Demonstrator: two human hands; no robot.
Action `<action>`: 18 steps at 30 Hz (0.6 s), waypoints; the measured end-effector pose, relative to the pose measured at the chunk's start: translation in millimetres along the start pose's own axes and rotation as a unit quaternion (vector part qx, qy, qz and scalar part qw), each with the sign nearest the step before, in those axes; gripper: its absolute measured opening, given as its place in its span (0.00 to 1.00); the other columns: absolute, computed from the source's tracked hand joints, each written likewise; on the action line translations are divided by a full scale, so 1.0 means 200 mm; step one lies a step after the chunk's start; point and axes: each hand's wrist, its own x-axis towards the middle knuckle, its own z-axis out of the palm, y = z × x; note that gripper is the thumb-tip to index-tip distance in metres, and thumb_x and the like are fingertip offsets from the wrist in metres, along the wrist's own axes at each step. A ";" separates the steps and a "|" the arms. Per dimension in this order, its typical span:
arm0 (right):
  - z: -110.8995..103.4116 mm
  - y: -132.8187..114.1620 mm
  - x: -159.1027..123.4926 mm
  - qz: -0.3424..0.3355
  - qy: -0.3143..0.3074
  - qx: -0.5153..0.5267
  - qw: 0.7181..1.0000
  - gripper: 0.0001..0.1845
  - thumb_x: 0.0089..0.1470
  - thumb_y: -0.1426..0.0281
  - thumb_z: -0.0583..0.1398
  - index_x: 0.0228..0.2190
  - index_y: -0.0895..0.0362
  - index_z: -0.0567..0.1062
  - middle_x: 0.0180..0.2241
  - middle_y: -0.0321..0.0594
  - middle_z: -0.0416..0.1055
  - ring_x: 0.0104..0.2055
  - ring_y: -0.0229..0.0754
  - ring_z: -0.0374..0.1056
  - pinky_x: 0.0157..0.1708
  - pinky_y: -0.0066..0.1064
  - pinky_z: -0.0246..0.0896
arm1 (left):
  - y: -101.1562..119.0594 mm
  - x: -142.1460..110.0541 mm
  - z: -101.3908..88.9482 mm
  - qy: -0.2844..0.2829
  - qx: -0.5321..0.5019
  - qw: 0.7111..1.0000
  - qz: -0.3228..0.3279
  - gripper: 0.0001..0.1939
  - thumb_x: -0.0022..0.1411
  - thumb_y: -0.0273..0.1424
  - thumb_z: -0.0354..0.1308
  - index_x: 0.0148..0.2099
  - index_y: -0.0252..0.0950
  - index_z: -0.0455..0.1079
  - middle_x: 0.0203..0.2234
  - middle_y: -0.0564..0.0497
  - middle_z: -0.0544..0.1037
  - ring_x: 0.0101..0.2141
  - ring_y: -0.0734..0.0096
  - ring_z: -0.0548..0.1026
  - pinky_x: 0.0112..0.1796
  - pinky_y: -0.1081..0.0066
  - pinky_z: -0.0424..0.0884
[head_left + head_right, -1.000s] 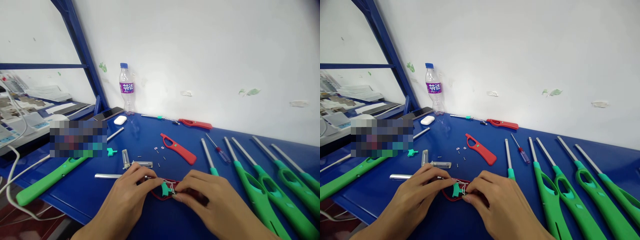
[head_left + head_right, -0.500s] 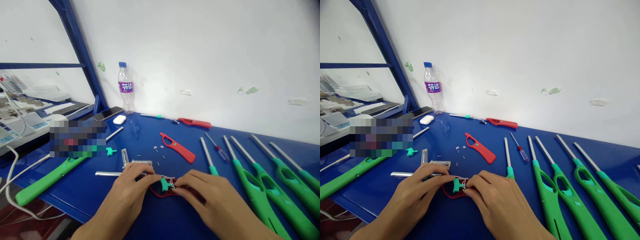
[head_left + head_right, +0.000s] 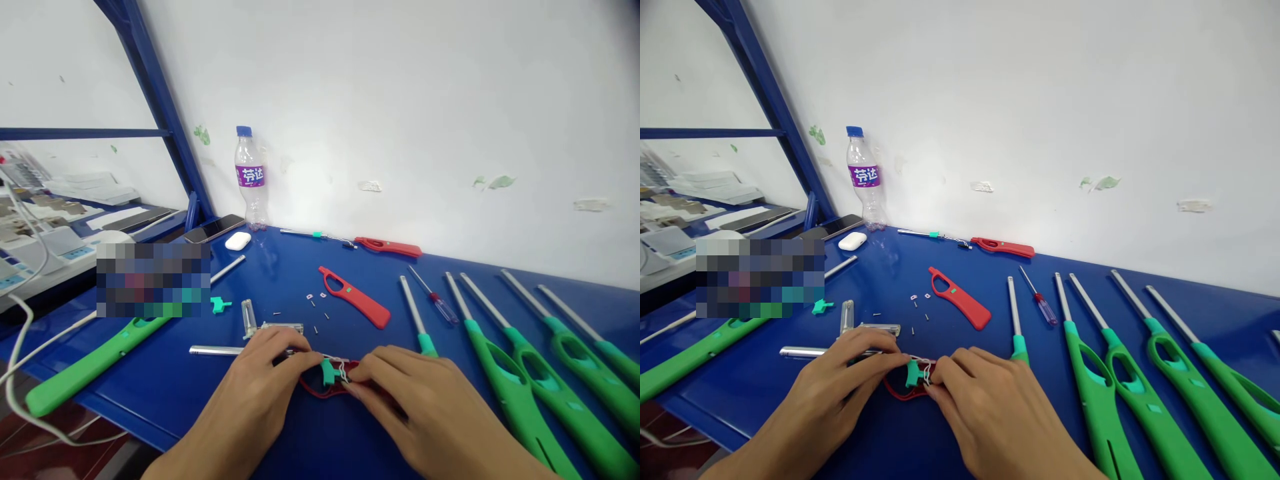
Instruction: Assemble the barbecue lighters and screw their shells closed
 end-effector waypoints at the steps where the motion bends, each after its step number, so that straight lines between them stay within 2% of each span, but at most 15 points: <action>1: 0.00 0.00 0.00 0.000 -0.002 0.001 1.000 0.23 0.78 0.63 0.47 0.38 0.51 0.78 0.31 0.34 0.78 0.30 0.40 0.76 0.27 0.30 0.62 | 0.01 0.00 0.00 -0.004 -0.005 1.000 -0.004 0.17 0.76 0.19 0.50 0.53 0.42 0.76 0.42 0.53 0.79 0.45 0.70 0.77 0.46 0.71 0.75; 6: 0.01 0.01 -0.01 0.003 -0.022 0.006 1.000 0.20 0.78 0.65 0.48 0.38 0.50 0.76 0.33 0.34 0.78 0.32 0.41 0.75 0.29 0.30 0.62 | 0.05 -0.01 -0.01 -0.045 -0.028 0.998 -0.023 0.13 0.74 0.22 0.55 0.56 0.40 0.73 0.45 0.50 0.77 0.47 0.66 0.73 0.50 0.64 0.75; 11: 0.02 0.03 -0.02 0.005 -0.052 0.025 0.998 0.18 0.78 0.65 0.47 0.38 0.49 0.73 0.35 0.32 0.75 0.33 0.42 0.74 0.29 0.33 0.60 | 0.05 0.00 -0.01 -0.043 -0.020 0.999 -0.003 0.11 0.74 0.21 0.55 0.52 0.39 0.73 0.43 0.50 0.77 0.44 0.64 0.73 0.46 0.64 0.76; 18: 0.04 0.01 -0.02 -0.037 -0.013 -0.026 0.999 0.18 0.77 0.67 0.46 0.36 0.51 0.71 0.33 0.34 0.73 0.32 0.42 0.72 0.24 0.36 0.52 | 0.05 -0.01 0.00 -0.036 -0.029 0.999 -0.008 0.05 0.74 0.25 0.58 0.50 0.38 0.72 0.42 0.49 0.77 0.43 0.64 0.73 0.45 0.63 0.75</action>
